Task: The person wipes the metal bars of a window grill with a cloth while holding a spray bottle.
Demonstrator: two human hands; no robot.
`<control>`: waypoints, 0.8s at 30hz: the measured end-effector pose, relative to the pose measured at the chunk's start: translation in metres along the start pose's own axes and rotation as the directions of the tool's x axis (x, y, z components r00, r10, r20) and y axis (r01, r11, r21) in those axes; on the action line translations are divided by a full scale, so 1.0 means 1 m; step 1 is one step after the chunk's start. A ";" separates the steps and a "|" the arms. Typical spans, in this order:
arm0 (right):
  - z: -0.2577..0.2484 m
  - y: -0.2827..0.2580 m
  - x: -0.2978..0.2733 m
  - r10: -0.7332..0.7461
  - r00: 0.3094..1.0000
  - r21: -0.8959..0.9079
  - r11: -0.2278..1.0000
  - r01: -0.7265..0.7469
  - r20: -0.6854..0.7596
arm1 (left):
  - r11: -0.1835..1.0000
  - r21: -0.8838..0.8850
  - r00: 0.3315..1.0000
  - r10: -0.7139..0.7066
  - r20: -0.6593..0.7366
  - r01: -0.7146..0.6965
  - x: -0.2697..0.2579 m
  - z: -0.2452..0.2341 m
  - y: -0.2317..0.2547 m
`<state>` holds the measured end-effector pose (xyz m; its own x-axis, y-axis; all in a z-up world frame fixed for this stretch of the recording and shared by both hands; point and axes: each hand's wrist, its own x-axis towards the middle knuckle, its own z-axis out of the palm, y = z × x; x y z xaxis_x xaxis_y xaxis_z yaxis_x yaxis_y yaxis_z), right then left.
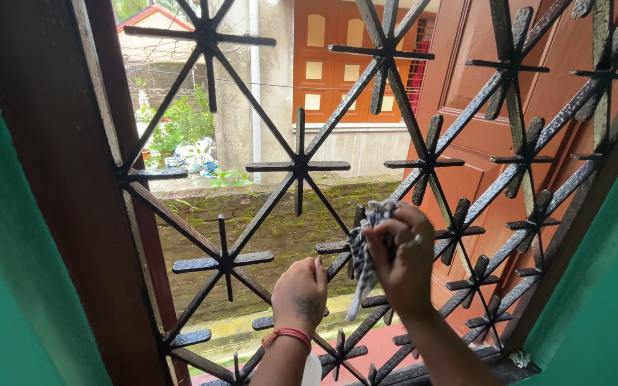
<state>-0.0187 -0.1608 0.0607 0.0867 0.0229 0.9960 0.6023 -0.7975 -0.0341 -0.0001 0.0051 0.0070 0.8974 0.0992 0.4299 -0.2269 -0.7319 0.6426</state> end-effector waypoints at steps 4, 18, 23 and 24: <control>0.012 -0.009 -0.035 -0.021 0.999 0.022 1.000 0.022 -0.040 | 1.000 0.004 1.000 0.025 -0.014 -0.025 0.001 0.002 -0.002; -0.007 0.025 -0.044 0.278 0.909 0.236 0.904 -0.357 0.310 | 1.000 -0.011 0.999 -0.028 0.041 0.028 0.001 -0.002 0.001; -0.047 0.010 -0.017 0.329 0.713 0.010 0.905 -0.426 0.619 | 1.000 -0.011 1.000 0.017 -0.026 -0.017 -0.001 0.006 -0.003; -0.054 0.004 -0.008 0.306 0.697 -0.019 0.922 -0.387 0.649 | 1.000 -0.012 1.000 0.004 -0.022 -0.004 -0.001 0.005 -0.003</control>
<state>-0.0595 -0.1969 0.0571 0.7596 0.1636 0.6295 0.5068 -0.7555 -0.4151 0.0017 0.0039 0.0016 0.8879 0.1111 0.4465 -0.2355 -0.7241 0.6482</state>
